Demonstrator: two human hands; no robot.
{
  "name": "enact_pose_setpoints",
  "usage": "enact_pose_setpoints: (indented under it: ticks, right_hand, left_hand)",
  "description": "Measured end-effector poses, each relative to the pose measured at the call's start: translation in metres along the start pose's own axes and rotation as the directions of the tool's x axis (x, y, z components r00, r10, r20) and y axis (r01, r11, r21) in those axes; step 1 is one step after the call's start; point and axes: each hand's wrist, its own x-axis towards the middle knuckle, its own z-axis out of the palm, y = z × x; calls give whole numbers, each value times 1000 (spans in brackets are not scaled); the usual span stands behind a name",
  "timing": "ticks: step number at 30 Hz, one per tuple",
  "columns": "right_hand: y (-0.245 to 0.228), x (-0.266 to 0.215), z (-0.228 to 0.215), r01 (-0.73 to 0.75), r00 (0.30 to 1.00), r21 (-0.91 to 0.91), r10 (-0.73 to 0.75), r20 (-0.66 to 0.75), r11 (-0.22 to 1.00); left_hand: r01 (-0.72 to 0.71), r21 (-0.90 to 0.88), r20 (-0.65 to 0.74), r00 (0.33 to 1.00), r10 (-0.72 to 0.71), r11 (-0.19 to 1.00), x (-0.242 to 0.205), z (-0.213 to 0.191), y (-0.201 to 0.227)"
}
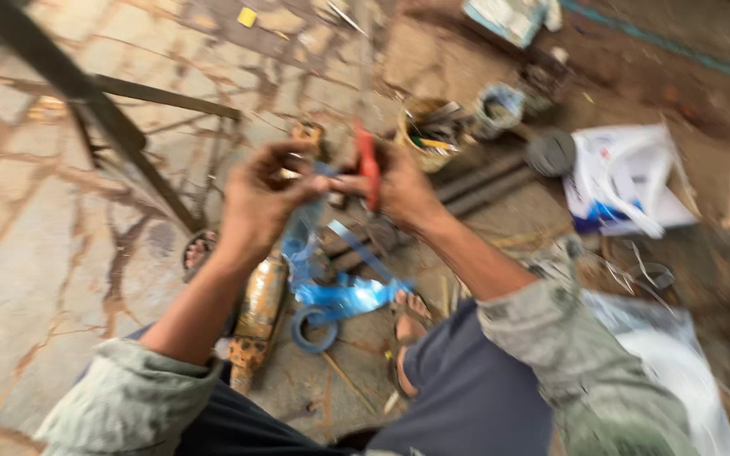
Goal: The person applies blue tape to the end of a long cylindrical pump motor, using shears to cut the tape into strips and then pressing the strips onto the component by hand.
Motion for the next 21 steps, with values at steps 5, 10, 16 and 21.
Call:
enact_pose_setpoints:
  ticks: [5, 10, 16, 21]
  right_hand:
    - [-4, -6, -10, 2, 983, 139, 23, -181, 990]
    - [-8, -10, -11, -30, 979, 89, 47, -197, 996]
    - [24, -3, -20, 239, 948, 214, -179, -264, 947]
    - [41, -4, -9, 341, 897, -250, -393, -201, 906]
  left_hand:
    - [86, 38, 225, 970, -93, 996, 1, 17, -17]
    - [241, 77, 304, 919, -253, 968, 0, 22, -25]
    - [165, 321, 195, 952, -235, 933, -7, 27, -33]
    - [237, 173, 165, 950, -266, 956, -10, 11, -54]
